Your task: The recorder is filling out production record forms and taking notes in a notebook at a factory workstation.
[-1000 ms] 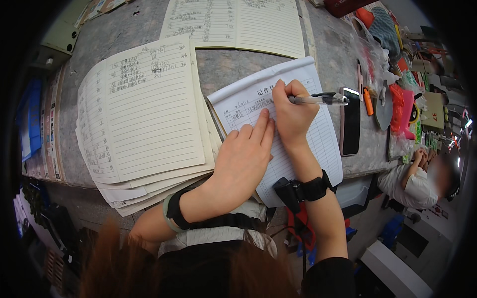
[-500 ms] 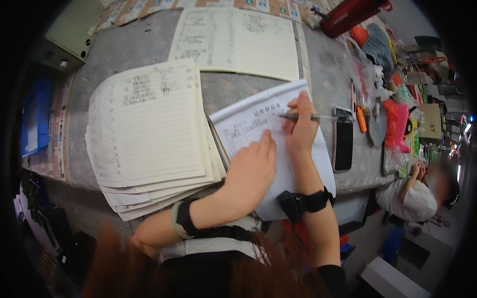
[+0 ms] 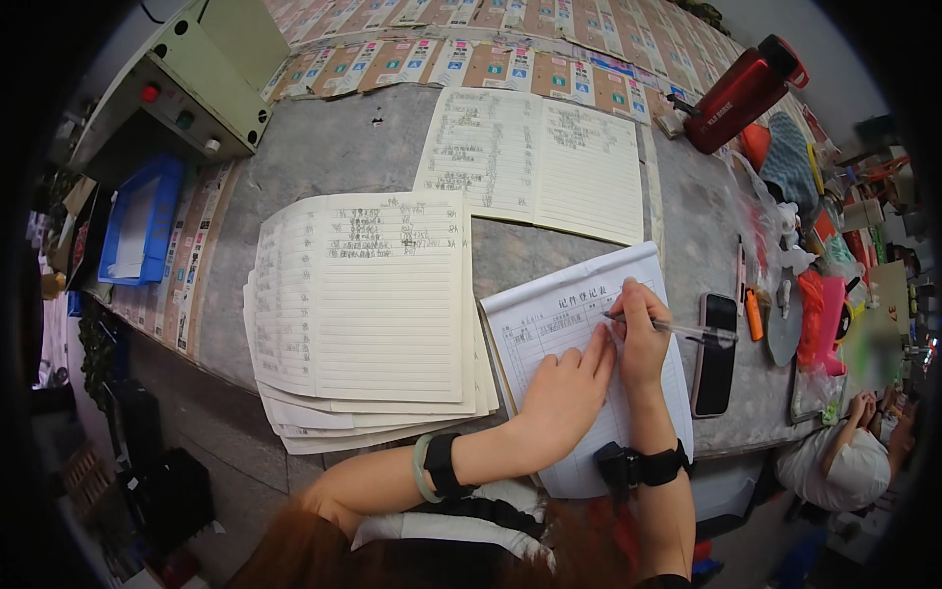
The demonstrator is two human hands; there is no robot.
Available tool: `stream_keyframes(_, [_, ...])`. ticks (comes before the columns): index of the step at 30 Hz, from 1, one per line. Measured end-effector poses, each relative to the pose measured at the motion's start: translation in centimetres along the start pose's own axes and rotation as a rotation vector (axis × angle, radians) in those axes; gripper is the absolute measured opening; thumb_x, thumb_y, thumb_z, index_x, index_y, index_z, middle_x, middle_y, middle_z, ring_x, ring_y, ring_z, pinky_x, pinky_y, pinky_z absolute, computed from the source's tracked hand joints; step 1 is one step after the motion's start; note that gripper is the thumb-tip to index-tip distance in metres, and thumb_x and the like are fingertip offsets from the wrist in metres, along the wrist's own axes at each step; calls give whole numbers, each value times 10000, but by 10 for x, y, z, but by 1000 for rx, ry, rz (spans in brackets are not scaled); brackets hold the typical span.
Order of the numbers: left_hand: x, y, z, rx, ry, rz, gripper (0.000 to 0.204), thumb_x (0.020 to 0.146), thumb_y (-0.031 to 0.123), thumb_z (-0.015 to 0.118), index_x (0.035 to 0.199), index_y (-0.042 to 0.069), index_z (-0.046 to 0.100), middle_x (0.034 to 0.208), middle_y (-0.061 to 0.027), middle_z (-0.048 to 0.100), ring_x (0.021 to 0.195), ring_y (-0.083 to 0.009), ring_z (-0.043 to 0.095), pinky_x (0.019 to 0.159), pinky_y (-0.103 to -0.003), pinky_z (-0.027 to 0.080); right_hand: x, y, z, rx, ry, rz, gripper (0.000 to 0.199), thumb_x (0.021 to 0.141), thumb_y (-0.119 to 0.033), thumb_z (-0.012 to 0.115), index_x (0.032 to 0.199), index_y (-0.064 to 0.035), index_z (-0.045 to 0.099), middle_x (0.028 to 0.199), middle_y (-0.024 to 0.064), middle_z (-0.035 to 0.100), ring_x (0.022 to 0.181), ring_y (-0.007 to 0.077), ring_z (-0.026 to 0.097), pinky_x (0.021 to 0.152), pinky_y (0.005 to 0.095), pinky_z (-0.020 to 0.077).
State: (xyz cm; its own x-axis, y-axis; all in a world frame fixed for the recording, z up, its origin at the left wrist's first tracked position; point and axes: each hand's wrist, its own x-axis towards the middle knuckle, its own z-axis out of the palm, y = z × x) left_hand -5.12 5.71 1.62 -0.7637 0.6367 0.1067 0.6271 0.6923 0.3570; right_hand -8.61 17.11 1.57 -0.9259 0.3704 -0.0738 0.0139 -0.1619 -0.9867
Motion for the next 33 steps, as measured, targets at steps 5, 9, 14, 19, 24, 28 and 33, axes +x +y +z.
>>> stream_keyframes(5, [-1, 0, 0, -2, -36, -4, 492, 686, 182, 531, 1129, -11, 436, 1213, -156, 411, 767, -171, 500, 607, -269, 414, 7, 11, -1, -367, -29, -113, 296, 844, -185, 500, 586, -53, 440, 506, -54, 373, 449, 12, 302, 396, 177, 217])
stream_keyframes(9, [0, -1, 1, -32, -23, -10, 487, 686, 169, 524, 1128, -17, 441, 1212, -156, 412, 768, -172, 501, 612, -267, 414, 5, 10, 1, -265, 40, -96, 284, 841, -185, 511, 602, -37, 470, 524, -47, 406, 456, 9, 321, 398, 171, 232])
stream_keyframes(14, [0, -1, -3, -9, -32, -4, 472, 678, 160, 517, 1110, -22, 460, 1213, -160, 410, 762, -174, 499, 611, -268, 413, 2, 7, 5, -232, -14, -92, 218, 819, -154, 545, 655, -11, 532, 572, -37, 470, 476, 8, 351, 432, 159, 276])
stream_keyframes(19, [0, -2, 1, -64, 13, -5, 440, 677, 165, 519, 1073, -21, 485, 1212, -163, 410, 741, -173, 489, 603, -277, 399, 2, 5, 6, -260, -10, -56, 214, 803, -142, 562, 635, -19, 510, 561, -46, 448, 475, 4, 342, 426, 162, 264])
stream_keyframes(24, [0, -2, -3, -17, -29, 9, 419, 705, 195, 521, 1067, -14, 491, 1214, -156, 408, 757, -175, 487, 611, -279, 394, 3, 11, 3, -237, 15, -108, 238, 818, -160, 543, 627, -27, 493, 548, -50, 422, 467, 0, 321, 411, 162, 240])
stream_keyframes(28, [-1, -2, -2, -31, -31, 6, 436, 711, 205, 525, 1086, -13, 476, 1220, -157, 401, 777, -179, 486, 629, -283, 394, 0, 7, 4, -137, 65, -67, 262, 850, -205, 493, 656, -28, 500, 547, -44, 418, 450, 2, 309, 392, 158, 223])
stream_keyframes(33, [-1, -2, -2, -47, -31, 12, 445, 713, 203, 522, 1097, -16, 466, 1224, -158, 397, 784, -181, 489, 631, -286, 398, 0, 10, 3, -169, 6, -107, 254, 847, -217, 497, 681, -26, 498, 568, -38, 430, 445, 3, 312, 394, 158, 227])
